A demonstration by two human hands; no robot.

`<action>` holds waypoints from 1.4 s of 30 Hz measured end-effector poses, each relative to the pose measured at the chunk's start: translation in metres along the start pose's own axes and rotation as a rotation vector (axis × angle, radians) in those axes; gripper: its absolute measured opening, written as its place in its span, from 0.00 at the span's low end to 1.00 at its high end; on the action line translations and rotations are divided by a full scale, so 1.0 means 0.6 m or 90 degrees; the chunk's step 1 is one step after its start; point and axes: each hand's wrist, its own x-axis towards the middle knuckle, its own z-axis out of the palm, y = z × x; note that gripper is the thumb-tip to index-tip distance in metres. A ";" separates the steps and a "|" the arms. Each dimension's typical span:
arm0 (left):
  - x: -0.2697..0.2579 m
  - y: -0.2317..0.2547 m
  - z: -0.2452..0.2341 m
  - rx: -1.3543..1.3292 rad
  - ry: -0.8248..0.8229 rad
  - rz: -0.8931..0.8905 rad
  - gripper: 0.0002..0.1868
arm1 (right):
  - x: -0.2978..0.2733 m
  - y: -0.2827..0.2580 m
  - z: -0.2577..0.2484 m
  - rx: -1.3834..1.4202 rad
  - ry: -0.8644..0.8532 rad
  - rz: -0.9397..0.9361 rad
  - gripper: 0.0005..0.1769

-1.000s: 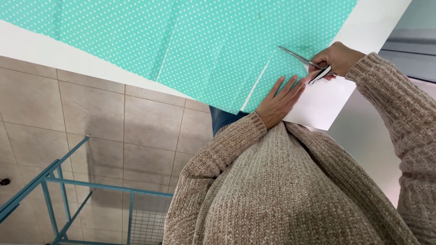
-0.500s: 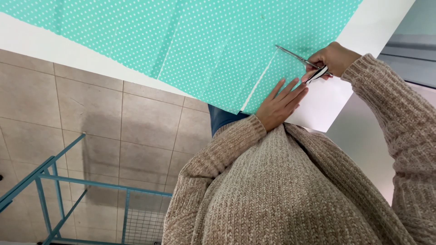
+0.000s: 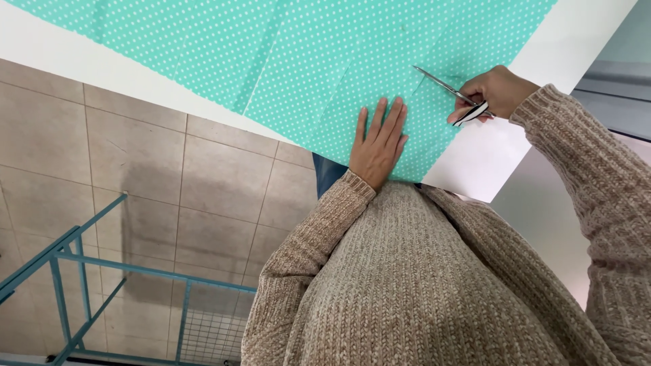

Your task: Cutting out sections of fabric using a paper template and scissors.

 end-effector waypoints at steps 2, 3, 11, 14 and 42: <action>0.000 -0.001 0.001 -0.004 0.005 0.003 0.33 | 0.001 -0.003 0.001 -0.005 0.005 -0.004 0.01; -0.001 -0.002 0.002 -0.007 0.008 0.006 0.32 | 0.002 -0.004 0.002 -0.009 0.010 -0.008 0.01; -0.001 -0.004 0.007 -0.010 0.023 0.011 0.32 | -0.010 -0.024 -0.002 0.008 0.006 0.031 0.06; -0.002 -0.003 0.008 -0.010 0.026 0.009 0.32 | -0.004 -0.018 0.000 0.026 0.004 0.014 0.04; -0.002 -0.006 0.001 -0.031 0.055 0.019 0.31 | 0.013 -0.061 0.001 -0.046 0.037 0.007 0.15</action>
